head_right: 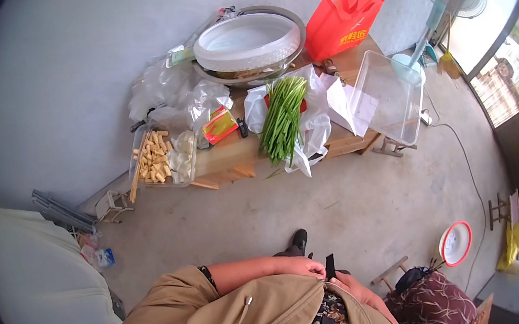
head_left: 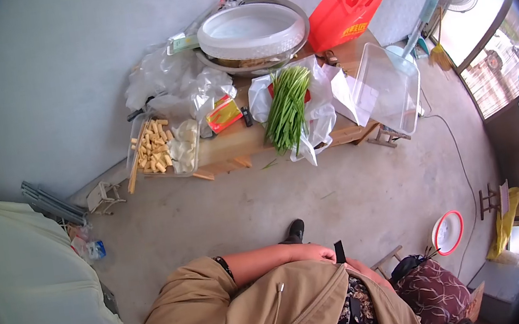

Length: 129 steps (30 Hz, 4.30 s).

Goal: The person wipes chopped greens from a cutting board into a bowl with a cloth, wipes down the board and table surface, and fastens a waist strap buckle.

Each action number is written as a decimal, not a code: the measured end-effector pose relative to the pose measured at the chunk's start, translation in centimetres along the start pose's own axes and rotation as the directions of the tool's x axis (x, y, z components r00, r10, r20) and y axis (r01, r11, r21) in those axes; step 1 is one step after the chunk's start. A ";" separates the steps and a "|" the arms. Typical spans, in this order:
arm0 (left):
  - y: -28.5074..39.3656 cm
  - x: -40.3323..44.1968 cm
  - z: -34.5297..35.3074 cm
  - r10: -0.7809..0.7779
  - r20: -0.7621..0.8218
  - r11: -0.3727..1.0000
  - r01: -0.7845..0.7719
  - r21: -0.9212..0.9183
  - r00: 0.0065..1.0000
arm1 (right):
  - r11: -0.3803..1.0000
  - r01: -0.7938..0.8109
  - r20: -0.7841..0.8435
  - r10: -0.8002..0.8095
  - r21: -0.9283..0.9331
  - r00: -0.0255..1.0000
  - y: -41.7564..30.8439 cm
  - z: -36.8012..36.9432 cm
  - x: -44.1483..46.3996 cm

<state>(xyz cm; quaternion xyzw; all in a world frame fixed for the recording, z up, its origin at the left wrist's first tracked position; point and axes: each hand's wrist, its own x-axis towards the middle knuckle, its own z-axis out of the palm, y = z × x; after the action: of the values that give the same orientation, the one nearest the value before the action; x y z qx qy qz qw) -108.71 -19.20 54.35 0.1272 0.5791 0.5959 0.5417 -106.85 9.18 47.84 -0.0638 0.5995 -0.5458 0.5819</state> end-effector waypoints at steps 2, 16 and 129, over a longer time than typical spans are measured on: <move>0.3 0.7 -0.9 0.044 -0.007 0.999 -0.044 -0.021 0.999 | 0.988 0.000 0.008 0.001 -0.154 1.000 -6.9 0.8 -1.3; 3.6 5.2 -4.7 0.058 -0.222 0.996 -0.072 -0.057 0.973 | 0.991 0.058 0.087 -0.047 -0.124 0.995 -16.6 -7.1 -1.5; 3.3 -18.0 -1.5 -0.163 -0.430 0.757 0.392 0.523 0.888 | 0.840 -0.055 -0.405 -0.202 -0.540 0.892 -21.4 7.9 9.4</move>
<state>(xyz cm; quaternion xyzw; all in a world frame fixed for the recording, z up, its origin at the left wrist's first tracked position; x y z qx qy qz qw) -104.70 -33.49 65.21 0.0911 0.8376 0.3074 0.4423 -115.69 -10.57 59.67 -0.1207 0.8422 -0.3779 0.3652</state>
